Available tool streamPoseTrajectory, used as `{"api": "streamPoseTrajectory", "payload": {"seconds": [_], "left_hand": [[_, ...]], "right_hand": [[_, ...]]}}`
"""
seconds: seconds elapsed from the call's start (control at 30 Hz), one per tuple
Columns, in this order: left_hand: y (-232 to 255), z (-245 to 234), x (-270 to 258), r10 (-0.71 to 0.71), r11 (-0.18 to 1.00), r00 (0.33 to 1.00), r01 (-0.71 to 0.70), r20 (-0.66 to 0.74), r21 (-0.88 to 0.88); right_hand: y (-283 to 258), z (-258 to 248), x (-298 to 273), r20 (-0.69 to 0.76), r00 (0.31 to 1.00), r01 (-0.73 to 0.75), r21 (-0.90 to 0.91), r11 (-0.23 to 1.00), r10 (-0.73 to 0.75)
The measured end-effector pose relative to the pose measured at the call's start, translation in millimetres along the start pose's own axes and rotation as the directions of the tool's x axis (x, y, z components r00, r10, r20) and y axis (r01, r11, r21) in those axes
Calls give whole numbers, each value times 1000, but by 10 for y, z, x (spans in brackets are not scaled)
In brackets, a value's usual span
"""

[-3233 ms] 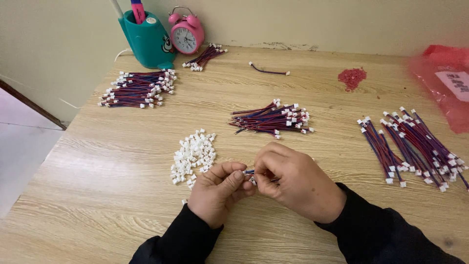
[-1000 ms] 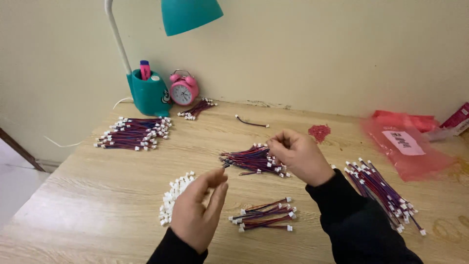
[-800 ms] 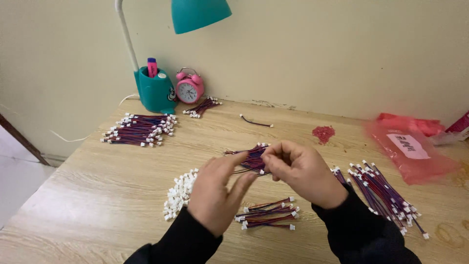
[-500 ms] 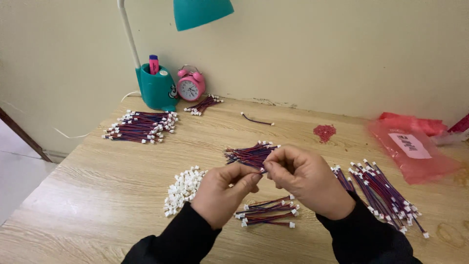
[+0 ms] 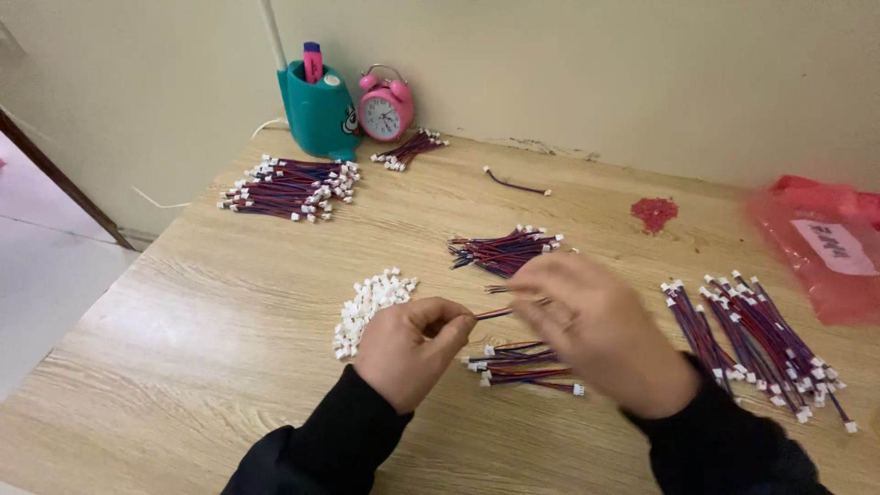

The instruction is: Assembling small electrical wire connectors by hand at a desk.

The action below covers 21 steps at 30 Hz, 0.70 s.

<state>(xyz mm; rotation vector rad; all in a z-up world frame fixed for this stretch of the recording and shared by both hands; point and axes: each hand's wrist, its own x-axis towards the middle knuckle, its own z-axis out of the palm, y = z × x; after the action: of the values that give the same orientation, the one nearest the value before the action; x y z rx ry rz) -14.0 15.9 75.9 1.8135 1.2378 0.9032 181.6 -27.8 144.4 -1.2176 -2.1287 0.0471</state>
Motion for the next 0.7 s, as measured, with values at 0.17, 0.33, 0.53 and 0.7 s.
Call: {"api": "streamPoseTrajectory", "payload": {"seconds": [0.17,0.33,0.53,0.7], "left_hand": [[-1,29,-72,117,988,992,-112,-44,106],[-248,47,-63,59,934,998,-43,35,-355],[-492,206,-15,-118,672,992,109,40,-732],[-447,266,-25,-130,660,990,126,52,-740]], "right_hand": [[141,330,-12,232,970,-93,52,994,79],[64,291,60,332,872,-425,151,892,360],[128,387,-12,304,837,-536,291,793,455],[89,397,-24,322,818,-559,248,791,477]]}}
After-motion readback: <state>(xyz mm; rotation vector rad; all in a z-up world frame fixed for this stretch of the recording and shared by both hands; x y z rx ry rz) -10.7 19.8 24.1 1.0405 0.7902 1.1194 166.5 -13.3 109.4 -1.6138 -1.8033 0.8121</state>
